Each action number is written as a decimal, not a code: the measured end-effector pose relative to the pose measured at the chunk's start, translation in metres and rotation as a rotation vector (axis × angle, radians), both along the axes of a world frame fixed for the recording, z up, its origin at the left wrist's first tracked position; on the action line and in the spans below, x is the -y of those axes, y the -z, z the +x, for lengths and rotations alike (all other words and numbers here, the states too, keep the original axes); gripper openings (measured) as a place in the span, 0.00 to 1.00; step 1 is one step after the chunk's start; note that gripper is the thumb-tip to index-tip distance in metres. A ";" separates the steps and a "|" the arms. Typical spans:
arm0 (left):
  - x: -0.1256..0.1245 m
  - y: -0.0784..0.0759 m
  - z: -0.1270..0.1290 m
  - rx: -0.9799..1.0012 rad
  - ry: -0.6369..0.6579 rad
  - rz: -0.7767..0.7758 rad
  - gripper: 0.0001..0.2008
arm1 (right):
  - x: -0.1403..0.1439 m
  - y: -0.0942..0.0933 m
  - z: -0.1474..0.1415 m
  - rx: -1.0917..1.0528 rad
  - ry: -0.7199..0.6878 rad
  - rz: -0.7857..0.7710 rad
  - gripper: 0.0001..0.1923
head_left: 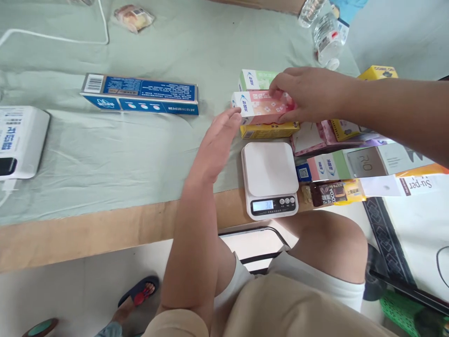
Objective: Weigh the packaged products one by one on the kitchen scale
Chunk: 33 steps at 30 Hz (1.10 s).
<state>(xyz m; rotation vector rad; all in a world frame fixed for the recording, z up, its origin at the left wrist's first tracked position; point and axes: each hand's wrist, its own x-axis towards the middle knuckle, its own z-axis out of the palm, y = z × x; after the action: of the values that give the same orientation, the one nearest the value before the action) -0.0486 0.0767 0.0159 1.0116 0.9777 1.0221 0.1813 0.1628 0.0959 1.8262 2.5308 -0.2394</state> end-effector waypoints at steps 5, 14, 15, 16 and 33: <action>-0.004 0.001 0.006 -0.007 -0.005 -0.039 0.19 | 0.001 -0.004 -0.005 0.319 -0.086 -0.143 0.31; -0.009 0.001 -0.001 0.057 -0.231 -0.055 0.17 | -0.006 -0.026 -0.009 0.277 -0.128 0.056 0.32; -0.009 -0.001 -0.002 0.055 -0.290 -0.071 0.16 | -0.006 -0.028 -0.017 0.253 -0.135 0.060 0.32; -0.009 -0.003 -0.005 0.050 -0.349 -0.094 0.16 | -0.006 -0.030 -0.028 0.228 -0.145 0.062 0.30; -0.002 -0.006 -0.057 -0.039 -0.609 -0.104 0.21 | -0.033 0.038 -0.210 0.133 -0.381 -0.011 0.23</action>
<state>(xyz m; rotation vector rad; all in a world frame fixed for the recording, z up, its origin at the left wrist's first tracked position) -0.1051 0.0788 0.0214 0.6544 1.4006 1.4318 -0.0287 0.1961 0.0582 1.2696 2.7023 -0.1198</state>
